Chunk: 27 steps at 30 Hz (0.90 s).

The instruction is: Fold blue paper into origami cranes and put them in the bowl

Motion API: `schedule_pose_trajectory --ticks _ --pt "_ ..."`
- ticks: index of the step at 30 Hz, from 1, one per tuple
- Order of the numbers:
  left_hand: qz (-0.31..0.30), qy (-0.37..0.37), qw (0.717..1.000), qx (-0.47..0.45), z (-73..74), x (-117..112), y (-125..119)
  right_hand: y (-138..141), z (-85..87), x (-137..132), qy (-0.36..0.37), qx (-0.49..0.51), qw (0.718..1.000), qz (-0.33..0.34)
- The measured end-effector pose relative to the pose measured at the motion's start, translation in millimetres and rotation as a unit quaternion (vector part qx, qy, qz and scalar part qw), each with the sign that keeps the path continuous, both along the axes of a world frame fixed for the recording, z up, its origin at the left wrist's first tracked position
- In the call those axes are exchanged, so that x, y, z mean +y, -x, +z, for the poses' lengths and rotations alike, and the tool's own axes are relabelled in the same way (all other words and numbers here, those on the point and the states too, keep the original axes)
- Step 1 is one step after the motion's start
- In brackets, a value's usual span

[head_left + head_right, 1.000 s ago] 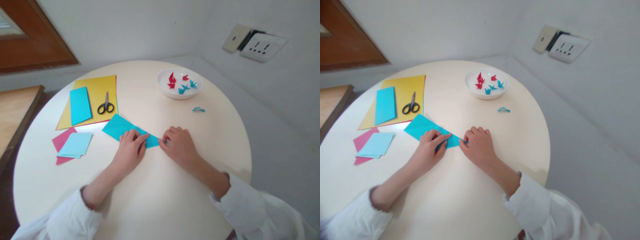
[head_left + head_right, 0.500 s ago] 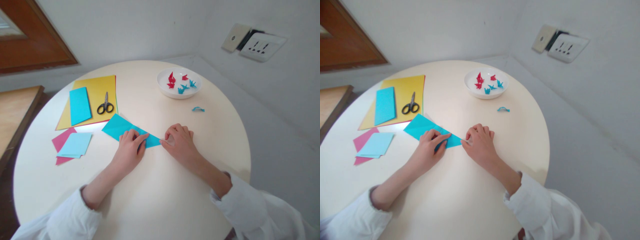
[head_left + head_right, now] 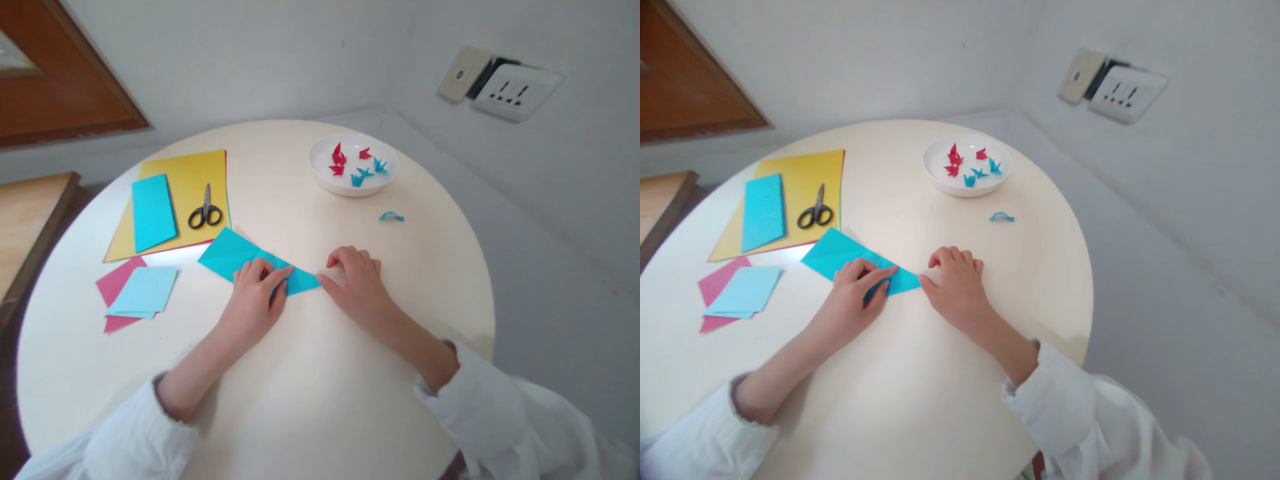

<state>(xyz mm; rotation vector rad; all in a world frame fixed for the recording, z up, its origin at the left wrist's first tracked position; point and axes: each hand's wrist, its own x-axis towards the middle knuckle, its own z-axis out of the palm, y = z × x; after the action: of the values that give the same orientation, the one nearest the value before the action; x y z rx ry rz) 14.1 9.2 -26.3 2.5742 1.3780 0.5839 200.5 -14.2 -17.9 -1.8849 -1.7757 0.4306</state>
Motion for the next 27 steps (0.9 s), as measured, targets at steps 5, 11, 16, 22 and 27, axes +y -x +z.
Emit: schedule_pose_trajectory --ticks 5,11,16,22,27 --pt "0.002 0.004 1.000 -0.003 -0.4 -0.3 0.2 -0.3 -1.3 -0.1 -0.001 -0.037 0.999 0.015" --pt "0.003 0.000 1.000 0.000 -1.0 0.1 0.4 -4.2 -0.2 1.2 0.002 -0.004 1.000 0.014" --pt "0.003 0.002 1.000 0.003 0.0 -0.9 0.6 -2.7 -0.4 0.8 -0.021 0.025 0.999 0.013" --pt "0.003 -0.002 1.000 0.003 -0.2 -0.9 0.4 -0.5 -1.8 0.3 -0.018 -0.025 0.999 0.041" --pt "0.000 0.001 1.000 0.005 0.6 -0.7 0.2 -2.1 1.4 0.7 0.002 -0.028 0.999 0.047"
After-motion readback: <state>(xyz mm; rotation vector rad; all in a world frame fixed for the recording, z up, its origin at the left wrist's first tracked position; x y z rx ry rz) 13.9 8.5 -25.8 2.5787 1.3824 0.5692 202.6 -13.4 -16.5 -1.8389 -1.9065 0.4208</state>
